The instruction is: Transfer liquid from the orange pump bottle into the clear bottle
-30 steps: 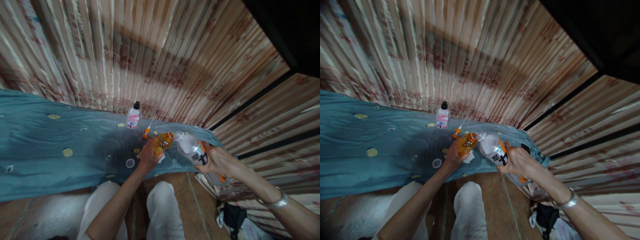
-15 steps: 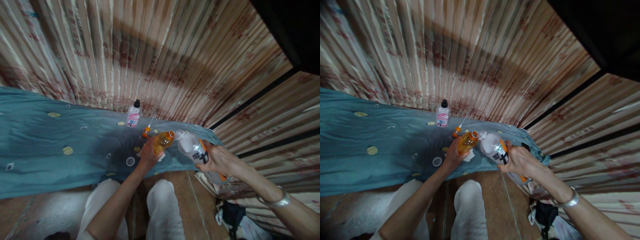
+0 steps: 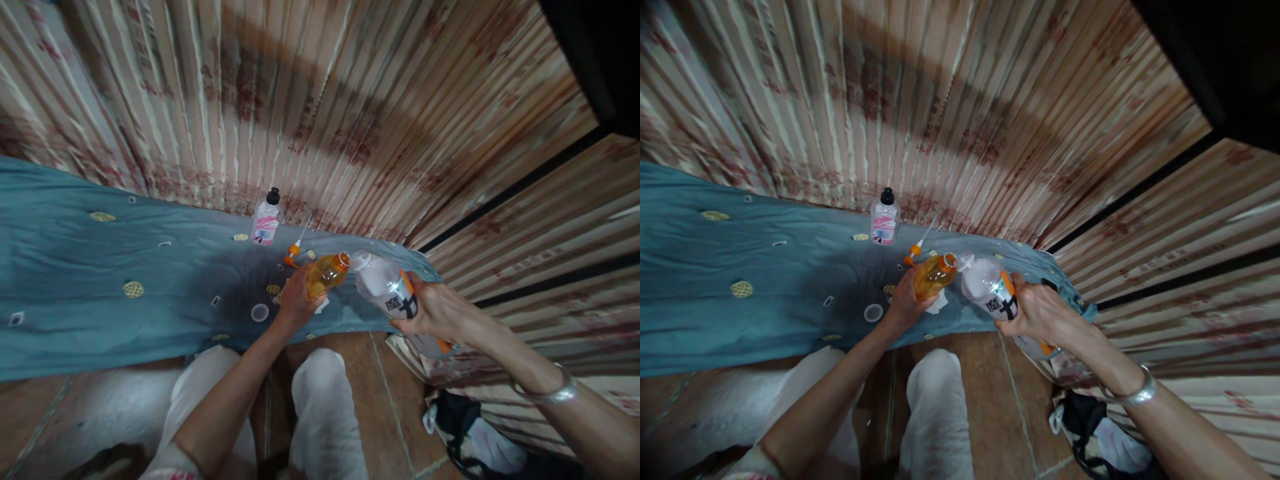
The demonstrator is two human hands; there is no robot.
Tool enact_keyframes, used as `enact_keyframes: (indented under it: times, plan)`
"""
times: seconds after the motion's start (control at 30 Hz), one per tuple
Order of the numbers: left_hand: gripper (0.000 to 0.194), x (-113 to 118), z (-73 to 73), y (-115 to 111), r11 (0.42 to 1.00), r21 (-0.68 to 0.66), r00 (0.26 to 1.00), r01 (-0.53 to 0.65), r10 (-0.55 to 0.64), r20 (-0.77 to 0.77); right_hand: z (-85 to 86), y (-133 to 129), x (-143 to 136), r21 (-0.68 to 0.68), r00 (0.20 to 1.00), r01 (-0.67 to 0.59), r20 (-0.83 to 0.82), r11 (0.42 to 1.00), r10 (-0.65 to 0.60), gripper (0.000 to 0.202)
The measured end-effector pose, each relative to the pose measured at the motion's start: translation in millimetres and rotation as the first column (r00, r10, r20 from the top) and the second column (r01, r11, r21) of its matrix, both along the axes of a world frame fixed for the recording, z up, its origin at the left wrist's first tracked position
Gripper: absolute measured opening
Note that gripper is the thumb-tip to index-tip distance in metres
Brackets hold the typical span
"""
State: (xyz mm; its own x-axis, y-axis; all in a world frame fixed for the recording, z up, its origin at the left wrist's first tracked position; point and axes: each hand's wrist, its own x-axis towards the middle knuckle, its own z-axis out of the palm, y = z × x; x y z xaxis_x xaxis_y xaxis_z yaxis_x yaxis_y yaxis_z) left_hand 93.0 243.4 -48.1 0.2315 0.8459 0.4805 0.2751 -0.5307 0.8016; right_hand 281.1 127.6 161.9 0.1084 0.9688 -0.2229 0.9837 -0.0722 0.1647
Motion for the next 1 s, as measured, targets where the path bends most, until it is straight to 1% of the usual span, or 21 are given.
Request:
enact_keyframes:
  times: [0.13, 0.27, 0.4, 0.57, 0.67, 0.87, 1.0]
  plan:
    - [0.070, 0.2, 1.1, 0.1, 1.000, 0.003, 1.000, 0.008, -0.008, -0.008, -0.4, -0.8, 2.3, 0.001, 1.000, -0.025, -0.017, 1.000, 0.025, 0.060]
    - [0.069, 0.6, 1.0, -0.4, 1.000, 0.006, 1.000, 0.020, -0.020, -0.018, 0.6, -2.5, 2.3, 0.009, 1.000, -0.006, -0.003, 1.000, 0.006, 0.057]
    - [0.070, 0.9, 0.2, -0.9, 1.000, 0.023, 1.000, 0.016, -0.015, -0.013, 2.7, -3.4, 0.4, 0.028, 1.000, -0.017, -0.005, 0.999, 0.017, 0.052]
    - [0.069, 0.3, 1.4, -0.9, 1.000, 0.024, 1.000, 0.020, -0.020, -0.001, 5.4, -2.8, -2.4, -0.016, 1.000, -0.003, -0.004, 1.000, 0.003, 0.048]
    - [0.069, -0.2, 1.6, -1.0, 0.999, 0.025, 1.000, 0.022, -0.022, -0.002, 6.8, -2.4, -4.1, -0.016, 1.000, -0.007, -0.012, 1.000, 0.007, 0.046]
    - [0.070, -0.2, 0.8, -1.5, 1.000, 0.009, 1.000, 0.012, -0.012, -0.024, 9.0, -2.5, -6.2, -0.024, 1.000, -0.003, 0.014, 1.000, 0.003, 0.047]
    - [0.069, 0.1, 2.2, -1.6, 1.000, 0.016, 1.000, 0.010, -0.010, -0.021, 7.1, -2.5, -4.7, -0.008, 1.000, -0.008, 0.008, 1.000, 0.008, 0.048]
